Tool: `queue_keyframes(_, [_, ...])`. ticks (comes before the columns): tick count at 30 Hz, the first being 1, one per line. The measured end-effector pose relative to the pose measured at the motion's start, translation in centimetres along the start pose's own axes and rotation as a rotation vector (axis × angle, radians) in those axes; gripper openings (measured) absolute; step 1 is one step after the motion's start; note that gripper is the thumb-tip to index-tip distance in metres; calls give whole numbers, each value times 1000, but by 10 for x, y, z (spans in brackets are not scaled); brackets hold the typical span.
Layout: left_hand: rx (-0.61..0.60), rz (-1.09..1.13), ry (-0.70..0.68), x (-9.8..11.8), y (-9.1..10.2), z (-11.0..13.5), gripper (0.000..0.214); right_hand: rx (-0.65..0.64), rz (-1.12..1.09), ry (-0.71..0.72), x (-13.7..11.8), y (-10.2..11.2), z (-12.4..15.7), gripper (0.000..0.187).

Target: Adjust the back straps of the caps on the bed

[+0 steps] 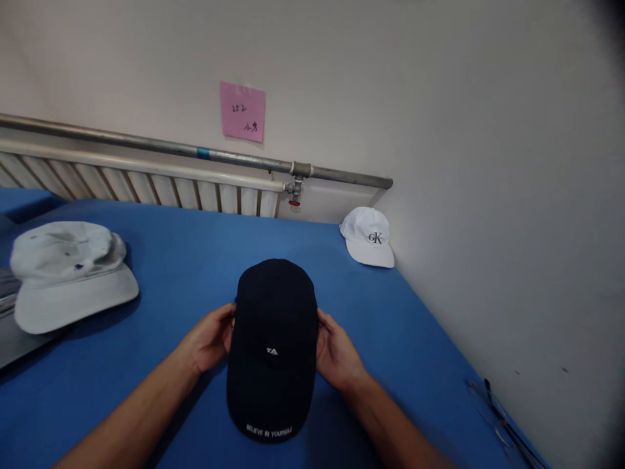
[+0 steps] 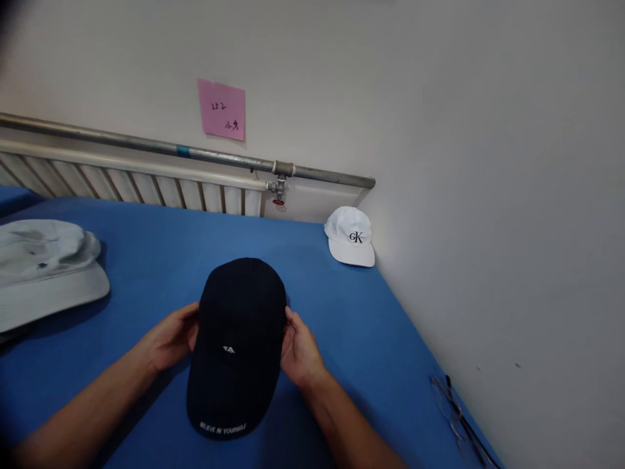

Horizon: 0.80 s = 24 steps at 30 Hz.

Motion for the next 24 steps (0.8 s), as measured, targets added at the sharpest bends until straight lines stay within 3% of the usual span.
queue_keyframes(24, [54,-117,-32,1,-5,5,29,66,-2,2,0,-7,6,25])
Point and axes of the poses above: each hand's wrist, its own z-axis away from the middle knuckle, its own y-axis out of the back of the hand, x = y × z, the point moved 4 cm from there along -z, towards the middle knuckle, and after that the axes turned 10 degrees about -y, right-handed, at the moved point
